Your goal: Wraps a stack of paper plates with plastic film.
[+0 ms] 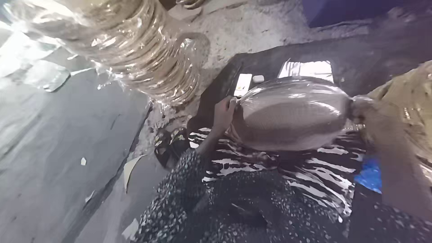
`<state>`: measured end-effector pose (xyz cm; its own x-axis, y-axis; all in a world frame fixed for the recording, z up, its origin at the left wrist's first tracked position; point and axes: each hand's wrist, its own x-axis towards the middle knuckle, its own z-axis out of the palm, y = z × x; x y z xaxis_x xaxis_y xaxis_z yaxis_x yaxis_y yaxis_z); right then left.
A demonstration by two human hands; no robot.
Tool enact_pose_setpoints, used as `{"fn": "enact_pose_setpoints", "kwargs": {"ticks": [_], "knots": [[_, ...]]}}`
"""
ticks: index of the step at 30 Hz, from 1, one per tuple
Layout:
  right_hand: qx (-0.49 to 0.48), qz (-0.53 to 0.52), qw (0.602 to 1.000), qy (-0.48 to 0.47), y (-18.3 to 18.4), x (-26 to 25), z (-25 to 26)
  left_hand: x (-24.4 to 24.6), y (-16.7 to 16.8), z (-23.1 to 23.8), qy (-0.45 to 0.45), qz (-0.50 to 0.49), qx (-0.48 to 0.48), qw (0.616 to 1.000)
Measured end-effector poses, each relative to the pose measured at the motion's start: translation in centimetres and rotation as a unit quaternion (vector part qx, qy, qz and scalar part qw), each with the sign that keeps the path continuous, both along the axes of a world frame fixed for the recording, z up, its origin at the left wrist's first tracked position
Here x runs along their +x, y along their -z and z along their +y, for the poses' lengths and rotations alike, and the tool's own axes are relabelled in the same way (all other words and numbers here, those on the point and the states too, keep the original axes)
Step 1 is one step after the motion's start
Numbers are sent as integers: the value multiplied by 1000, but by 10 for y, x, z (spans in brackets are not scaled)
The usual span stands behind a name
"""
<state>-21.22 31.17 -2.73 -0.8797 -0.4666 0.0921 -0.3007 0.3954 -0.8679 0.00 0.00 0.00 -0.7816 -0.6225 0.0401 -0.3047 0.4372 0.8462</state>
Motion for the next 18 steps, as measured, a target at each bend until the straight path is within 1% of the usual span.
{"fn": "enact_pose_setpoints", "kwargs": {"ticks": [1,2,3,4,5,6,7,8,10,11,13,14,15,16,18], "knots": [[-50,11,999,18,-6,-12,-5,-8,-10,-1,-1,44,-5,999],[-87,-3,996,36,-9,-18,-11,-12,-15,0,6,65,5,998],[-103,-21,993,50,-9,-21,-16,-14,-14,4,9,65,14,998],[-87,-27,994,62,-8,-26,-22,-20,-12,5,9,47,12,999],[-39,-12,997,64,-8,-26,-27,-24,-9,5,7,17,4,1000],[20,18,998,56,-8,-24,-30,-26,-4,5,4,-8,-6,1000],[65,51,996,36,-3,-24,-27,-26,5,4,-1,-13,-22,1000],[85,89,992,15,4,-22,-24,-24,13,3,-6,-2,-36,999],[93,137,986,-3,14,-8,-15,-12,28,8,-23,60,-63,996],[93,135,986,14,13,2,-14,-6,30,11,-25,98,-86,991],[92,114,987,63,1,16,-13,5,22,12,-4,164,-143,976],[79,114,987,76,-5,19,-12,9,15,11,8,192,-154,969],[60,127,986,85,-9,22,-10,14,9,11,16,218,-148,964],[38,143,985,89,-10,23,-6,16,5,12,24,237,-121,964],[-12,137,985,101,-8,27,-1,18,9,13,40,265,-22,963]]}}
